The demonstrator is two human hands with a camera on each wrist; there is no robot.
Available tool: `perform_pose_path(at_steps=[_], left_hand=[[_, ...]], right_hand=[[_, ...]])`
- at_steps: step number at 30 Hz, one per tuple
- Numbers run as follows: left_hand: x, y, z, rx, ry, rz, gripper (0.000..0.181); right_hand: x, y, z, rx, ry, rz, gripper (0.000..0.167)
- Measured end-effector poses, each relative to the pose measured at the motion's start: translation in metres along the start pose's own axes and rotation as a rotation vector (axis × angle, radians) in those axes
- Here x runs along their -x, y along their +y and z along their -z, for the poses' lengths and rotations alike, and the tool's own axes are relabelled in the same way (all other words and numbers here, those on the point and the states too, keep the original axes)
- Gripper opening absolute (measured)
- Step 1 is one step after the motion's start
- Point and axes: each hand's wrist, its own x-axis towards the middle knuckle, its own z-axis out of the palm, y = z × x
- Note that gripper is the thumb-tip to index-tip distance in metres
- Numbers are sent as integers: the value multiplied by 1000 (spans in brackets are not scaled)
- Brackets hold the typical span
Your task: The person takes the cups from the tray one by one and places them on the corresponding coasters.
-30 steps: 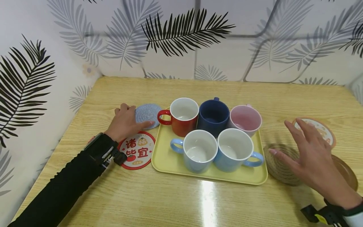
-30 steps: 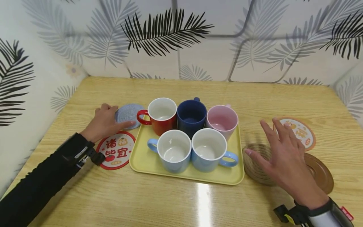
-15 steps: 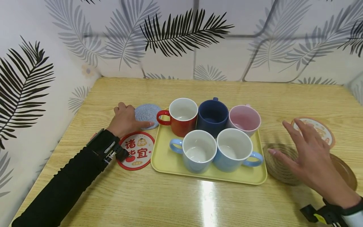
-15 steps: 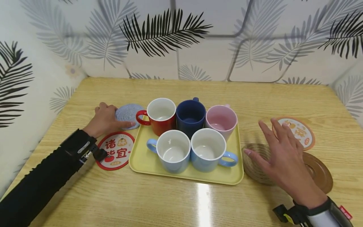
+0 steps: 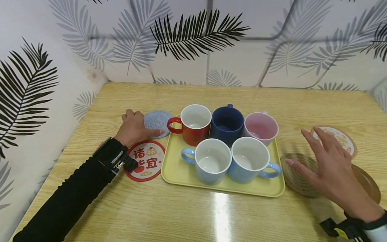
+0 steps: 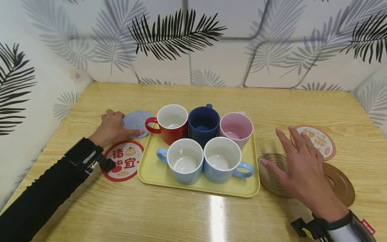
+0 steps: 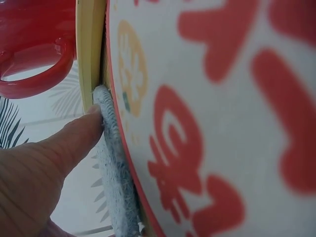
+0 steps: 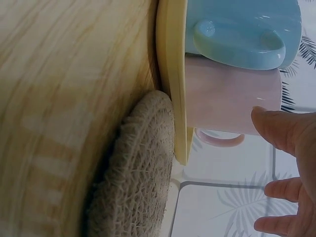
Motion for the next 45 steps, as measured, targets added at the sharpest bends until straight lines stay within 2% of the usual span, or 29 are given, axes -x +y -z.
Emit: perform_pose_path(at_steps=[5, 11, 18, 25, 30, 36, 41, 45], left_hand=[[0, -1, -1, -2, 2, -3, 87], [0, 0, -2, 50, 11, 4, 95], [-1, 0, -3, 251, -27, 72, 98], [1, 0, 3, 455, -18, 115, 82], [11, 0, 8, 524, -4, 111, 72], [30, -7, 18, 592, 3, 48, 67], [43, -19, 27, 600, -39, 15, 68], [51, -28, 33, 586, -61, 18, 67]], right_hand=[[1, 0, -1, 7, -2, -2, 84], [2, 1, -2, 17, 0, 4, 84], [2, 0, -2, 17, 7, 8, 84], [2, 1, -3, 18, 8, 12, 84], [2, -3, -5, 16, 23, 38, 77], [6, -12, -6, 1, -8, 47, 66], [9, -20, -8, 6, -50, 51, 46], [11, -26, -11, -10, -85, 42, 31]])
